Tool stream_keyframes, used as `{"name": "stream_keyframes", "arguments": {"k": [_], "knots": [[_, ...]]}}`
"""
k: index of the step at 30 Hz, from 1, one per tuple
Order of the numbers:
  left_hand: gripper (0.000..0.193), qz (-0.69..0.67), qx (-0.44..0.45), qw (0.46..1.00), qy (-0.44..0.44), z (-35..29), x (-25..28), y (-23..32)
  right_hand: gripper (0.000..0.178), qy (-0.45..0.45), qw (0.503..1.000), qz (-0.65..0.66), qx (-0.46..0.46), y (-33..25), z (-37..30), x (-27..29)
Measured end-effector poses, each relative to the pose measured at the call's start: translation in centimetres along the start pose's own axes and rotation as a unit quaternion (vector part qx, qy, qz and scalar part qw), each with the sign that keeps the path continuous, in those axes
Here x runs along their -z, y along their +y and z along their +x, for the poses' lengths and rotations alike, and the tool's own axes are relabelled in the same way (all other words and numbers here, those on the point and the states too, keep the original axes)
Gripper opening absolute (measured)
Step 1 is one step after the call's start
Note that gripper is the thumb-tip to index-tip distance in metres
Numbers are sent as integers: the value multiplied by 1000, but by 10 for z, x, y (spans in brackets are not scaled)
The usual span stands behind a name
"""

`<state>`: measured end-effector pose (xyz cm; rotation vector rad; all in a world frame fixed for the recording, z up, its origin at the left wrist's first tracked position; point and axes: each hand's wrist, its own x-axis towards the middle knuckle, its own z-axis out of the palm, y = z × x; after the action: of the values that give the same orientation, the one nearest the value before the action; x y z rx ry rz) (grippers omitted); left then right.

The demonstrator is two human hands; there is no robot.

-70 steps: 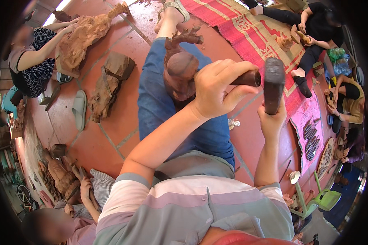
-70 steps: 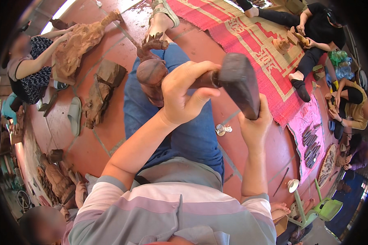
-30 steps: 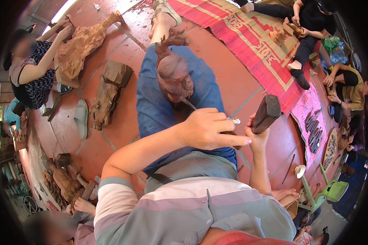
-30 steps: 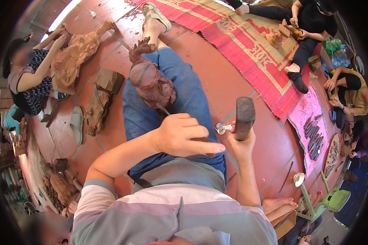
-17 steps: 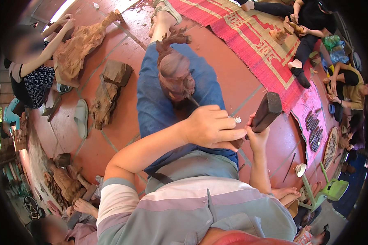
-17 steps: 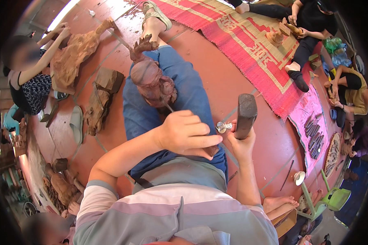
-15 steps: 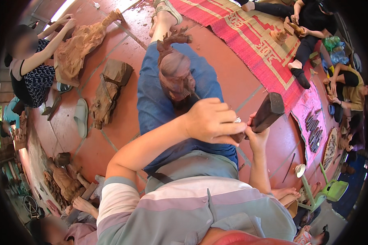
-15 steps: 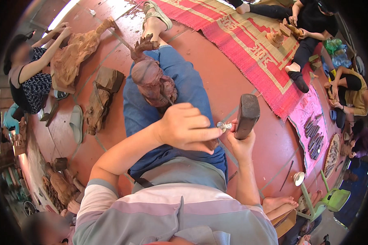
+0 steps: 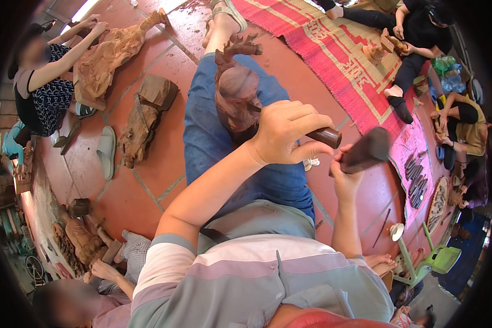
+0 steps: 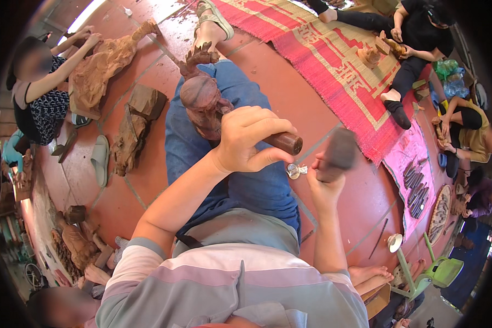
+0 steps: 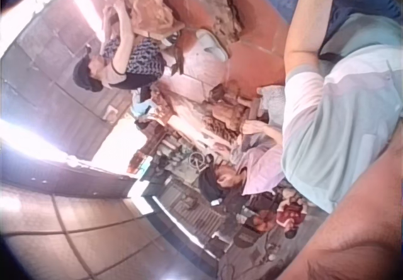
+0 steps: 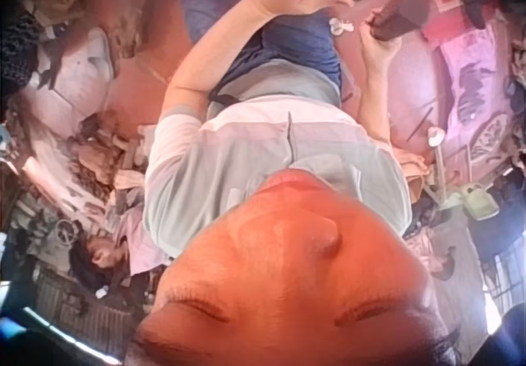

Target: The person sits on the floor and carves a wooden object using a chisel and a mallet. They repeatedly strike the chisel to shape the wood, occasionally rotating the piece to access different sides.

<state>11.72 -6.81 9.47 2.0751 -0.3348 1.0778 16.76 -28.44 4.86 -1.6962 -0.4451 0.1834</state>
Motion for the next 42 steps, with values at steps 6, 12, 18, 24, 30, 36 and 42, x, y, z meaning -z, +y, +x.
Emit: {"name": "stream_keyframes", "arguments": {"k": [6, 12, 18, 24, 30, 36, 42], "knots": [[41, 50, -11, 998, -25, -6, -2, 17, 31, -6, 998, 22, -51, 11, -14, 4], [39, 41, -9, 998, -36, -2, -9, 22, 36, -5, 993, 88, -75, 2, -14, 5], [35, 6, 12, 1000, -8, 13, -2, 2, 34, -2, 994, 99, -35, -11, -1, 6], [35, 29, 47, 998, 8, 13, -5, -4, 32, -6, 997, -74, -11, 8, 7, -5], [32, 32, 47, 993, -105, -22, -10, 79, 38, -11, 946, 260, -193, 38, -14, 5], [107, 171, 492, 834, -184, -53, 32, 52, 34, -40, 945, -75, -316, 82, -55, 35], [60, -93, 574, 782, -224, -79, 66, 58, 40, -88, 924, -98, -360, 89, -87, 46]]}}
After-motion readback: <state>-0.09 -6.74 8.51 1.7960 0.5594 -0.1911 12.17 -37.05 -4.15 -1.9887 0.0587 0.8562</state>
